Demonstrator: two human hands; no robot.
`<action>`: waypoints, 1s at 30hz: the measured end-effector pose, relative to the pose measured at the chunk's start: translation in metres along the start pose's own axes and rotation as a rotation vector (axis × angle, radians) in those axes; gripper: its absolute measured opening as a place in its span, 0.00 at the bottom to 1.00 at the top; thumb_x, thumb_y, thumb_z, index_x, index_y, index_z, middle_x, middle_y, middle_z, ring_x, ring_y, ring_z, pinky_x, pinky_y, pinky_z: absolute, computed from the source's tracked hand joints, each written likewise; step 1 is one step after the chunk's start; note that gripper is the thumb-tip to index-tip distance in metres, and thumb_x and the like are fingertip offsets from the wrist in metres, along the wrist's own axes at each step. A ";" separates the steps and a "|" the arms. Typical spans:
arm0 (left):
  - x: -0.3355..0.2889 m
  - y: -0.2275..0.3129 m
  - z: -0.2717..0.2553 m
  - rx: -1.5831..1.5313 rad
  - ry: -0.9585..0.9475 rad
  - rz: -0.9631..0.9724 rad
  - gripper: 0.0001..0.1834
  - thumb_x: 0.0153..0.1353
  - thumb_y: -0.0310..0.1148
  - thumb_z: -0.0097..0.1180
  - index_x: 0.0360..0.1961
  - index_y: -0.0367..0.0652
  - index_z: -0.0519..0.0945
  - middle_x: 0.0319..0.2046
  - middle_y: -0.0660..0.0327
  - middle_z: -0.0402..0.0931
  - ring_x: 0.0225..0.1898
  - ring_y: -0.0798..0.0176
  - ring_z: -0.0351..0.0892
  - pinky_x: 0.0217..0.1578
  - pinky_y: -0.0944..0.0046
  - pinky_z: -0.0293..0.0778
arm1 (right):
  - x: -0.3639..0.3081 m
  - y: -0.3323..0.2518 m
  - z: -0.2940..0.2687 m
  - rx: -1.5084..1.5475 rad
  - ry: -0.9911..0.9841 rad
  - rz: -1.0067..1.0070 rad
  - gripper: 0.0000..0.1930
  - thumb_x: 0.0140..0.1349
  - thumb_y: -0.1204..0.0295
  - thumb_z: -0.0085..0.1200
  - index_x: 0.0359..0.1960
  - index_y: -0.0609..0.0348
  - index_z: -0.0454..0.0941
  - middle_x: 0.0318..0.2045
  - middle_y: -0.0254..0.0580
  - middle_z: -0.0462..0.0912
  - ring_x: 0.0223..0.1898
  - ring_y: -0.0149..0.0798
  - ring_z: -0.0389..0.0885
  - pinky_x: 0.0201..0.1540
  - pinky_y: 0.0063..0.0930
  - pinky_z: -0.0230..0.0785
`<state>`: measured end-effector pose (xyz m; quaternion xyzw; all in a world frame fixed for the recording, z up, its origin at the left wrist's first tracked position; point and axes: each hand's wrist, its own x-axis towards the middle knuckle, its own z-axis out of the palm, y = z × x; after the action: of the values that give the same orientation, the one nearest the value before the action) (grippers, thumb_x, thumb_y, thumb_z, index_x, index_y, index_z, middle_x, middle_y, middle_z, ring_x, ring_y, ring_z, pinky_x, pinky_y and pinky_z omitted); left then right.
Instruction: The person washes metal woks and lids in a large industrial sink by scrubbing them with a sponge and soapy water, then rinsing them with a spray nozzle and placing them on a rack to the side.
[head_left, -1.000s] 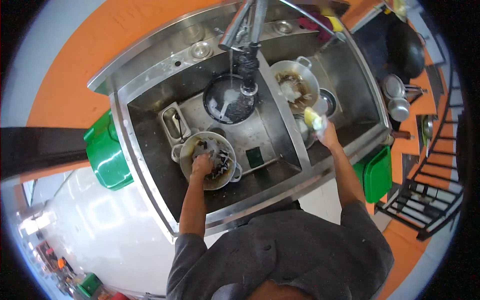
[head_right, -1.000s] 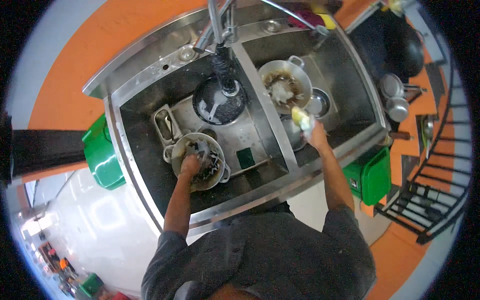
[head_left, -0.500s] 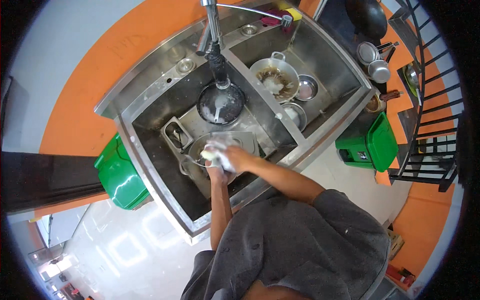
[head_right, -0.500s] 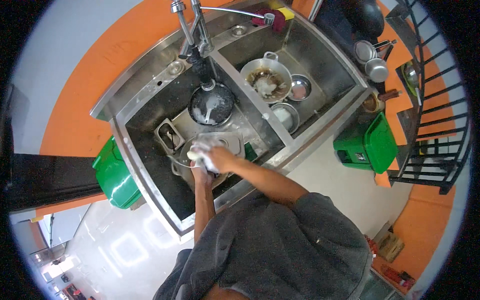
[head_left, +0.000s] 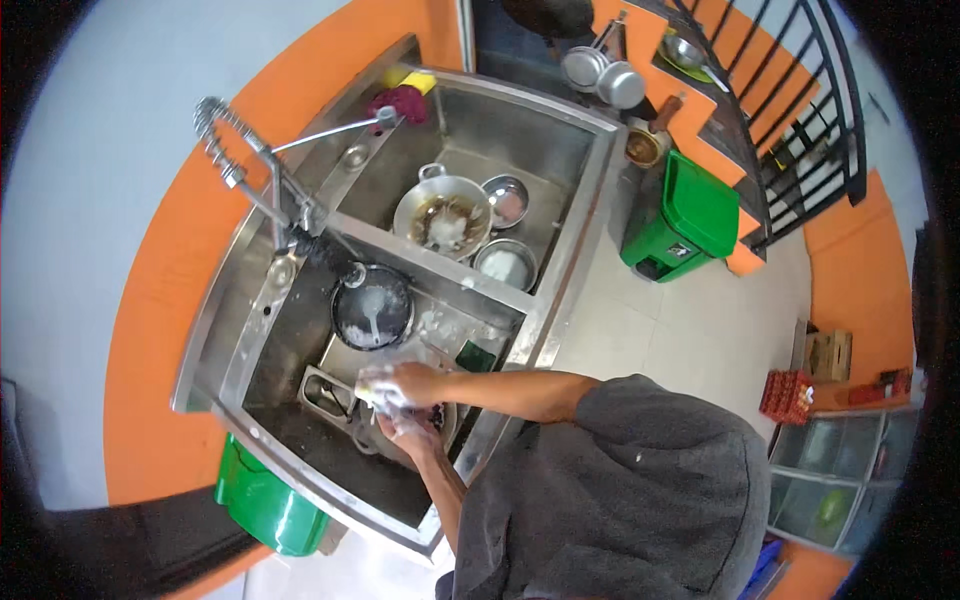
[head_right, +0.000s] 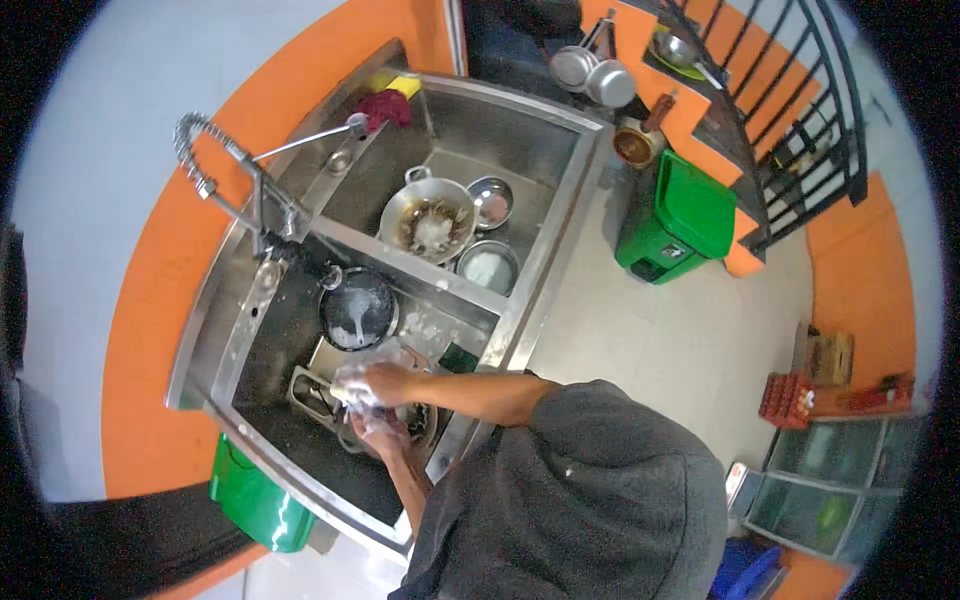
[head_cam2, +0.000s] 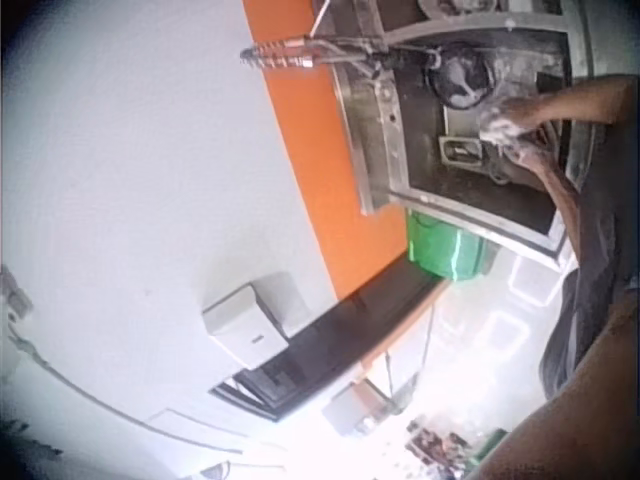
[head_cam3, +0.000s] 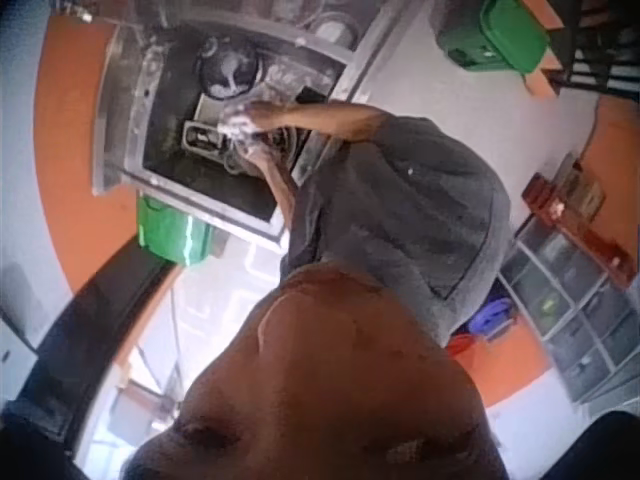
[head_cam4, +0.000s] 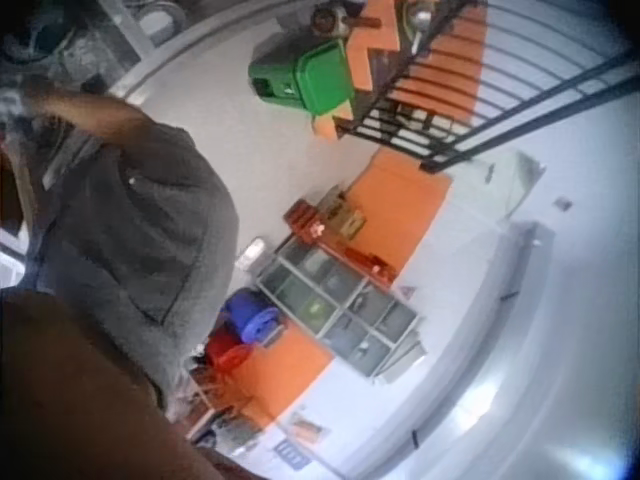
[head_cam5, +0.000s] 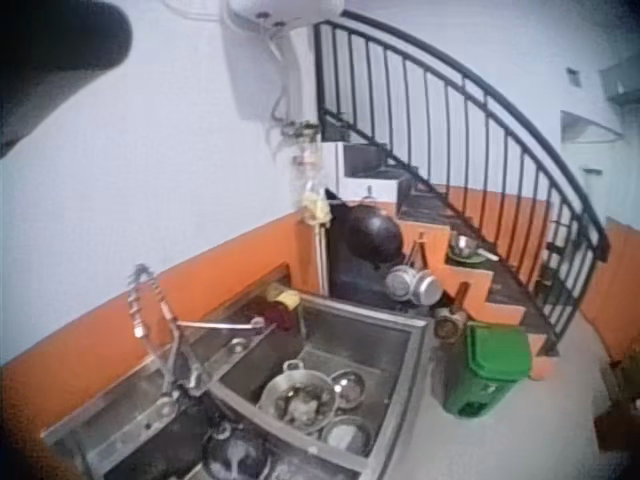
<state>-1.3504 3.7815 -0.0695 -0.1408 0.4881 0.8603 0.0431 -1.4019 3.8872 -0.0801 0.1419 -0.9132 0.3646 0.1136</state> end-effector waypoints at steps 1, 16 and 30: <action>-0.008 0.005 0.018 -0.003 0.043 0.014 0.20 0.62 0.27 0.50 0.55 0.38 0.66 0.45 0.54 0.74 0.40 0.59 0.78 0.38 0.61 0.77 | 0.005 0.012 -0.006 0.142 -0.008 0.105 0.21 0.61 0.62 0.52 0.58 0.37 0.71 0.59 0.42 0.71 0.51 0.46 0.77 0.57 0.44 0.65; 0.046 -0.051 -0.057 0.005 0.180 -0.017 0.21 0.57 0.26 0.42 0.52 0.29 0.69 0.44 0.48 0.73 0.43 0.52 0.76 0.47 0.54 0.74 | -0.008 0.017 0.033 0.120 0.008 -0.125 0.19 0.60 0.70 0.50 0.54 0.51 0.73 0.51 0.47 0.75 0.57 0.46 0.69 0.60 0.44 0.59; 0.039 -0.012 -0.034 0.386 -0.164 0.043 0.17 0.63 0.29 0.41 0.45 0.23 0.68 0.50 0.43 0.70 0.52 0.46 0.72 0.52 0.54 0.70 | 0.051 0.014 -0.087 0.851 -0.029 0.302 0.21 0.63 0.53 0.54 0.32 0.63 0.81 0.23 0.29 0.80 0.24 0.23 0.71 0.25 0.21 0.62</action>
<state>-1.3781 3.7559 -0.1071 -0.0490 0.6416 0.7601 0.0905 -1.4448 3.9483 -0.0115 0.0460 -0.6941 0.7180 -0.0219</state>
